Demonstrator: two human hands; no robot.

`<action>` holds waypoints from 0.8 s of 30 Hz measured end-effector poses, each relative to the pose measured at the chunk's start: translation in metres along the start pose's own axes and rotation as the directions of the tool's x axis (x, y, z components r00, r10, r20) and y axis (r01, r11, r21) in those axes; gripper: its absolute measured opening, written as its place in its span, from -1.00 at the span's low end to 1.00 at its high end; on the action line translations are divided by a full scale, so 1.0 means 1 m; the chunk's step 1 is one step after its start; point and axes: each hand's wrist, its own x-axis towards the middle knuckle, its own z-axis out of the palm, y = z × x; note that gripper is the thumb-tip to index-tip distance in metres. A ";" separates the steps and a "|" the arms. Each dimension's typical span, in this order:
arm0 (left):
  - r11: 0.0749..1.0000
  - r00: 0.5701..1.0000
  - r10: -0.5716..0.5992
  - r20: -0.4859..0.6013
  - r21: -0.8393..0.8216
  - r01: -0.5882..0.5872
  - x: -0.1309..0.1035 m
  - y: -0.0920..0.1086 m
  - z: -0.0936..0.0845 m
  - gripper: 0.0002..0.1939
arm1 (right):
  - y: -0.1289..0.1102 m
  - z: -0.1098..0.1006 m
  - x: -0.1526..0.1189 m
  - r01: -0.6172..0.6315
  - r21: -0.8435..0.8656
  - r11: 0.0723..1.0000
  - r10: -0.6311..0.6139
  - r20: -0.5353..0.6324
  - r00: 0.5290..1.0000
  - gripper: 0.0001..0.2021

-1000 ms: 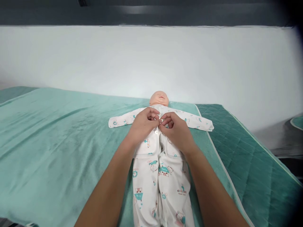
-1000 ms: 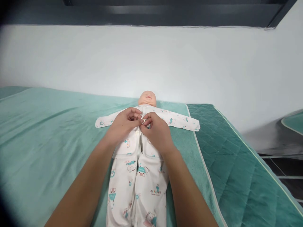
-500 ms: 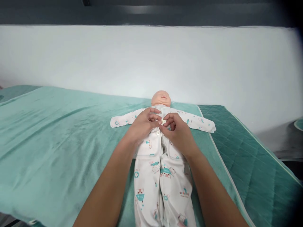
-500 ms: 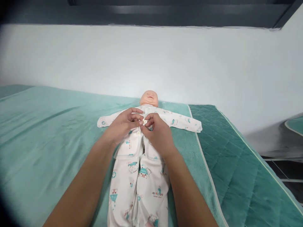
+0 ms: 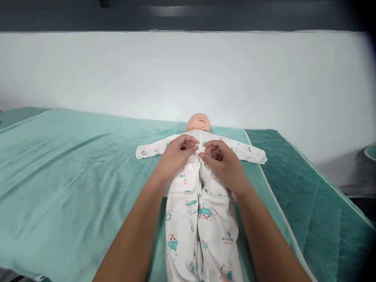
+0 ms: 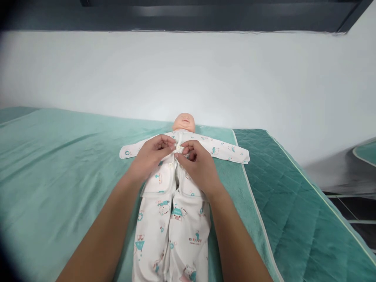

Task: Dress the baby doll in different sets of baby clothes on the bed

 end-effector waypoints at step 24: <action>0.944 0.940 0.005 0.342 0.308 -0.118 -0.011 0.017 -0.021 -0.89 | -0.042 -0.028 -0.022 -0.101 -0.354 0.930 0.198 0.250 0.948 -0.83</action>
